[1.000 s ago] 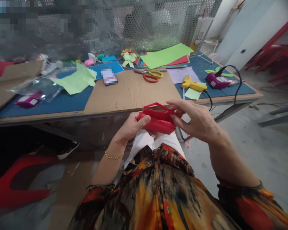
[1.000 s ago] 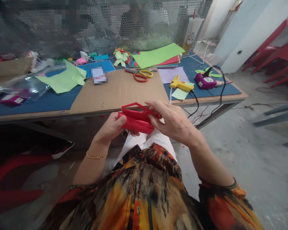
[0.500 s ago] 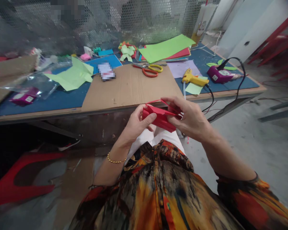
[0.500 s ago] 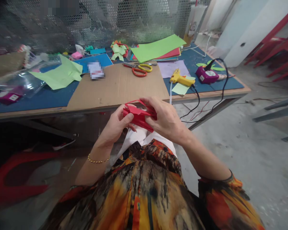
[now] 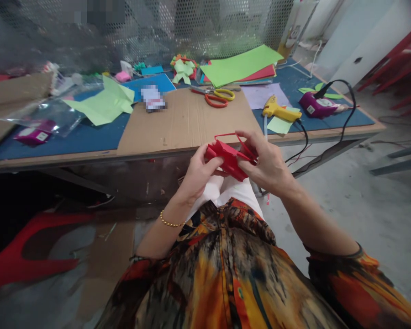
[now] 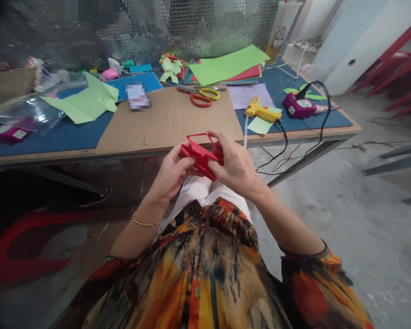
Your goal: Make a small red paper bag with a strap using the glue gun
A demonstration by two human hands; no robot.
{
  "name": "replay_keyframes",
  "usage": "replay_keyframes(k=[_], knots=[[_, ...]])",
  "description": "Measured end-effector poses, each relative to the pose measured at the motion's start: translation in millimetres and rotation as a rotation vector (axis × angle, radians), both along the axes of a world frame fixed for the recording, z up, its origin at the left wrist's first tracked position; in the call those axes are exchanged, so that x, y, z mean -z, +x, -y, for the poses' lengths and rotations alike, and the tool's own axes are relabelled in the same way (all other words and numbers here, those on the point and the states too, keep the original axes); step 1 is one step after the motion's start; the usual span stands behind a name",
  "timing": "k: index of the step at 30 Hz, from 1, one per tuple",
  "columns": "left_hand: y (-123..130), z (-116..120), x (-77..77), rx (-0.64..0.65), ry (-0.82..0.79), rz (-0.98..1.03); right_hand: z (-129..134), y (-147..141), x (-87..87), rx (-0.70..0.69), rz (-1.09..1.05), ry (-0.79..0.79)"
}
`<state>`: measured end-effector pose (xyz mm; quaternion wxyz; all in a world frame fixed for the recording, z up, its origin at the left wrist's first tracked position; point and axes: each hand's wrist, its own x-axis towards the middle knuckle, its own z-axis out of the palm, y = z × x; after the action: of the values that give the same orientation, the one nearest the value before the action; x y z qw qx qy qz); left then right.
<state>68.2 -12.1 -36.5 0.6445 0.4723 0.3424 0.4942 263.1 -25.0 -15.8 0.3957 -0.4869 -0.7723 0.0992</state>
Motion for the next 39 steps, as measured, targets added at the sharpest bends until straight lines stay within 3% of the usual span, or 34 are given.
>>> replay_keyframes(k=[6,11,17,21,26,30,34,39], knots=[[0.8,1.4,0.1,-0.067,0.051,-0.141,-2.2,-2.8,0.5,0.09,0.004,-0.109],[0.3,1.5,-3.7,-0.028,0.112,-0.267,1.0,-5.9,3.3,0.049,-0.012,-0.153],[1.2,0.2,-3.6,0.048,0.028,-0.223,4.9,-5.0,13.2,0.021,-0.084,-0.142],[0.5,-4.6,-3.2,0.007,0.014,-0.234,7.8,-5.3,18.7,0.048,-0.094,-0.11],[-9.7,-15.9,-7.2,-0.189,0.193,-0.34,10.3,-5.5,21.0,0.082,-0.074,-0.084],[-16.1,-14.8,-10.1,-0.296,0.351,-0.618,10.6,-7.5,22.3,0.128,-0.054,-0.051],[-10.9,-3.8,-11.1,-0.336,0.51,-0.733,11.6,-13.5,25.2,0.187,-0.033,0.009],[-3.6,1.1,-12.4,-0.344,0.558,-0.756,12.3,-16.6,30.2,0.228,-0.014,0.073]])
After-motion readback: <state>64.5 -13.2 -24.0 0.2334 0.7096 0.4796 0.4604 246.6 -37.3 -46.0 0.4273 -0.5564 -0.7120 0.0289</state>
